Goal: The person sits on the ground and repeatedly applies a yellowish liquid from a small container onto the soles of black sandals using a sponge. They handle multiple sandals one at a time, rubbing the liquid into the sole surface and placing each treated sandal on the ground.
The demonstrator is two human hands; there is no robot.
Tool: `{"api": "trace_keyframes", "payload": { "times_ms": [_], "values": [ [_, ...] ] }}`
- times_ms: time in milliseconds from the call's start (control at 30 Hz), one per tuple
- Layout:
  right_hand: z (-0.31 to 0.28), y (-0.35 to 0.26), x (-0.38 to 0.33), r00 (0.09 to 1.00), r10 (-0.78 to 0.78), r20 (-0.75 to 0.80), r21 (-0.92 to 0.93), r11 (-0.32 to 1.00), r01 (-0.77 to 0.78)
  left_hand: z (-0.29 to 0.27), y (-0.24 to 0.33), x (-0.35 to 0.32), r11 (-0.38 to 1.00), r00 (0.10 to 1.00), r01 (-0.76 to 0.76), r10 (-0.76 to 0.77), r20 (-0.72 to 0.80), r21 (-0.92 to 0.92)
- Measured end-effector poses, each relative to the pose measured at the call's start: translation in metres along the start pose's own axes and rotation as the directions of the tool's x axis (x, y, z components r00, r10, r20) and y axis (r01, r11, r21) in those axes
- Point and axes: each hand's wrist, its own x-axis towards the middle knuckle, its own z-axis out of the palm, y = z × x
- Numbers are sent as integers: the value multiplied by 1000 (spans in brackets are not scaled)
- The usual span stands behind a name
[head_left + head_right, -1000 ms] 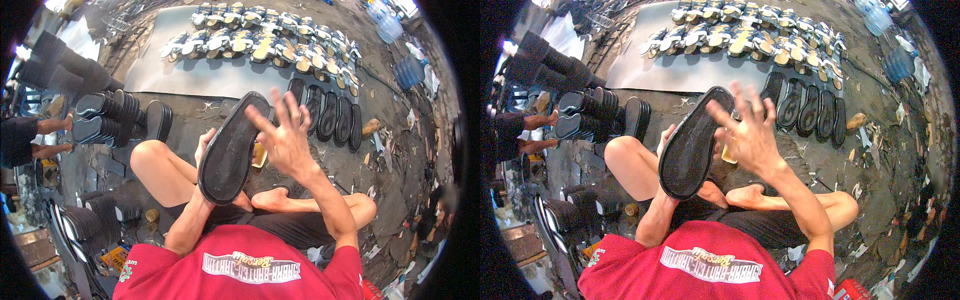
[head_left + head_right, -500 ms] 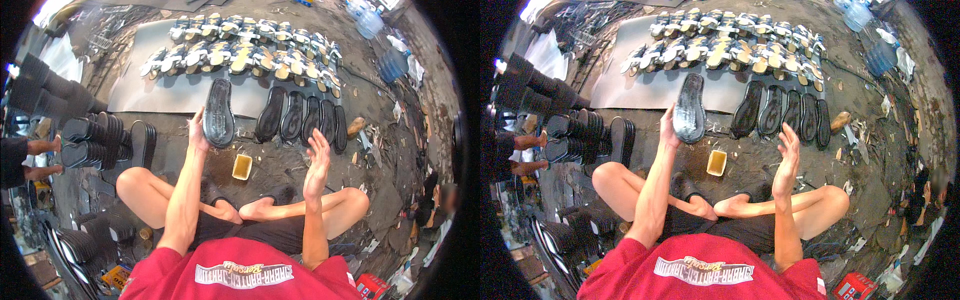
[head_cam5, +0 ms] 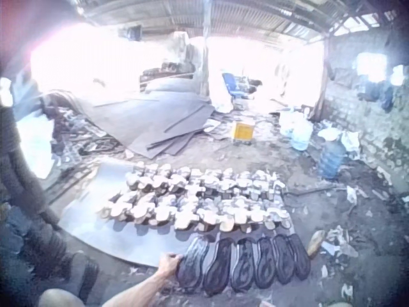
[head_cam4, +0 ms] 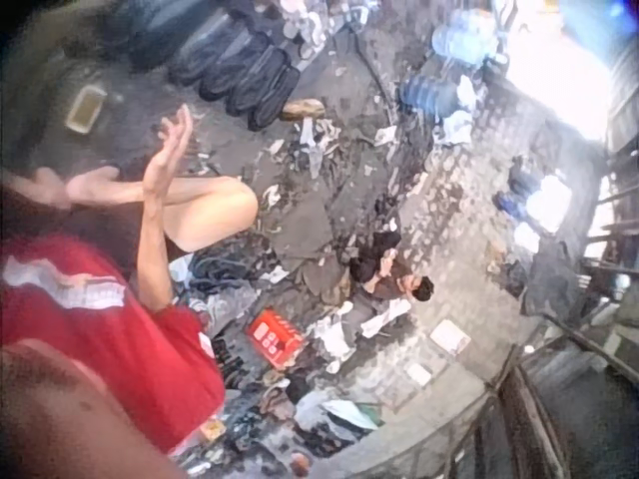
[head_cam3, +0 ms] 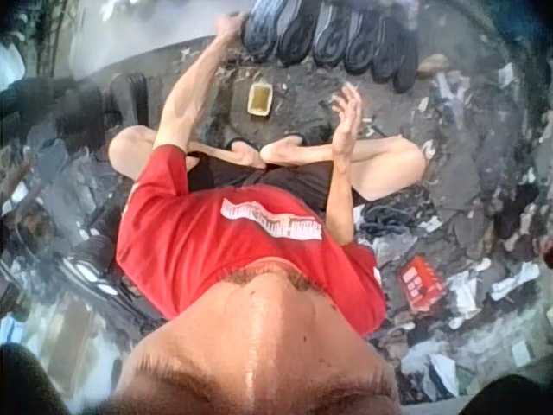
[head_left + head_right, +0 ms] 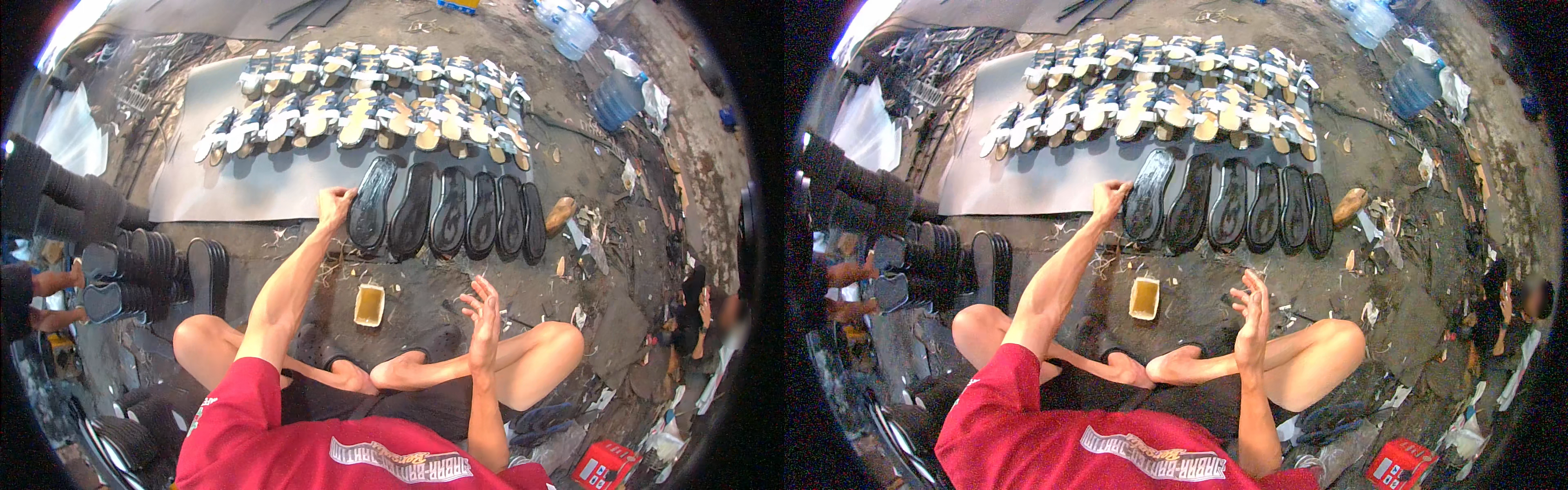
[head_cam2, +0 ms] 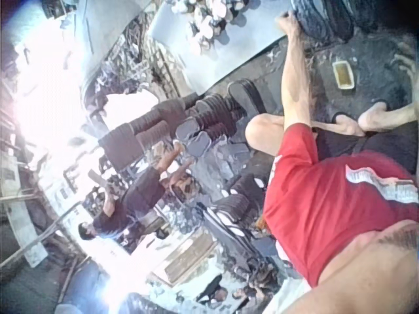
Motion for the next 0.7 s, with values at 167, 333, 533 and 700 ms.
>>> {"api": "trace_keyframes", "payload": {
  "times_ms": [167, 333, 533, 700],
  "values": [
    [32, -4, 8, 983, -47, 176, -267, 959, 94, -103, -10, 17, 982, 975, -143, 118, 186, 126],
    [86, 44, 4, 824, -148, 547, -628, 579, 521, -292, 15, -36, 688, 899, -356, 66, 434, 633],
    [142, 122, 0, 716, -120, 687, -668, 283, 688, -362, -101, -186, 626, 999, 47, -44, -24, 778],
    [141, 131, -10, 724, -161, 671, -645, 355, 677, -291, -148, -238, 568, 853, 459, -65, -519, 684]
  ]
}}
